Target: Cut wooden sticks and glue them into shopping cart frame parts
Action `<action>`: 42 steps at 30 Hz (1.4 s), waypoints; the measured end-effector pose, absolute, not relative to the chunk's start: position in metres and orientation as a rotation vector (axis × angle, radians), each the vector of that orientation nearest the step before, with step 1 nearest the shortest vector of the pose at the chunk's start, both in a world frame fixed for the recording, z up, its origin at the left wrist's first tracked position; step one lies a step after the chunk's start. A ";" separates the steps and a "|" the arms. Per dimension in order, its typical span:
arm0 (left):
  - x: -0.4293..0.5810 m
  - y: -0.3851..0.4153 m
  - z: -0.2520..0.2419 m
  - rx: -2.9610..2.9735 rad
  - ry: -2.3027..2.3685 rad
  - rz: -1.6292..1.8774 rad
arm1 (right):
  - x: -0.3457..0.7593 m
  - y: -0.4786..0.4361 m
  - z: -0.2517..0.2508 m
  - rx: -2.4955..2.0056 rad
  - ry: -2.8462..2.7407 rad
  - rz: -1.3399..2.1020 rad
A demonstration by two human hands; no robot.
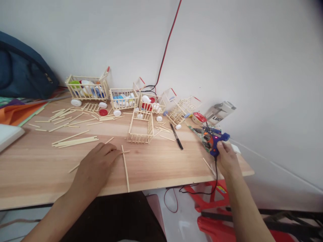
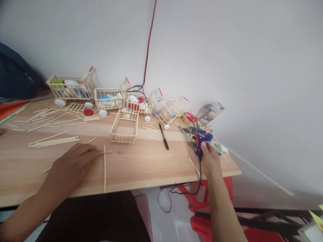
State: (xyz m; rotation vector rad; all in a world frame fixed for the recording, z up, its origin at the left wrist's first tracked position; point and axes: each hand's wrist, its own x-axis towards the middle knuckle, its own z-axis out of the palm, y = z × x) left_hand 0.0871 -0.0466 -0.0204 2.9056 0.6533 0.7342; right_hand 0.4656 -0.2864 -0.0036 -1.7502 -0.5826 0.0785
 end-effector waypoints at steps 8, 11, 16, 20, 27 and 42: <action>0.088 -0.047 -0.021 2.917 0.667 0.750 | 0.440 -0.287 0.018 -1.531 -0.386 0.521; 0.087 -0.047 -0.022 2.928 0.663 0.741 | 0.421 -0.296 0.026 -1.426 -0.337 0.643; 0.090 -0.045 -0.023 2.949 0.656 0.723 | 0.393 -0.305 0.038 -1.275 -0.199 0.669; 0.092 -0.043 -0.022 2.905 0.658 0.838 | 0.385 -0.302 0.049 -1.240 -0.176 0.688; 0.110 -0.078 0.015 2.457 0.695 1.107 | 0.378 -0.290 0.056 -1.207 -0.271 0.758; 0.235 -0.111 0.042 1.574 0.322 0.483 | 0.364 -0.336 0.070 -1.209 -0.293 0.566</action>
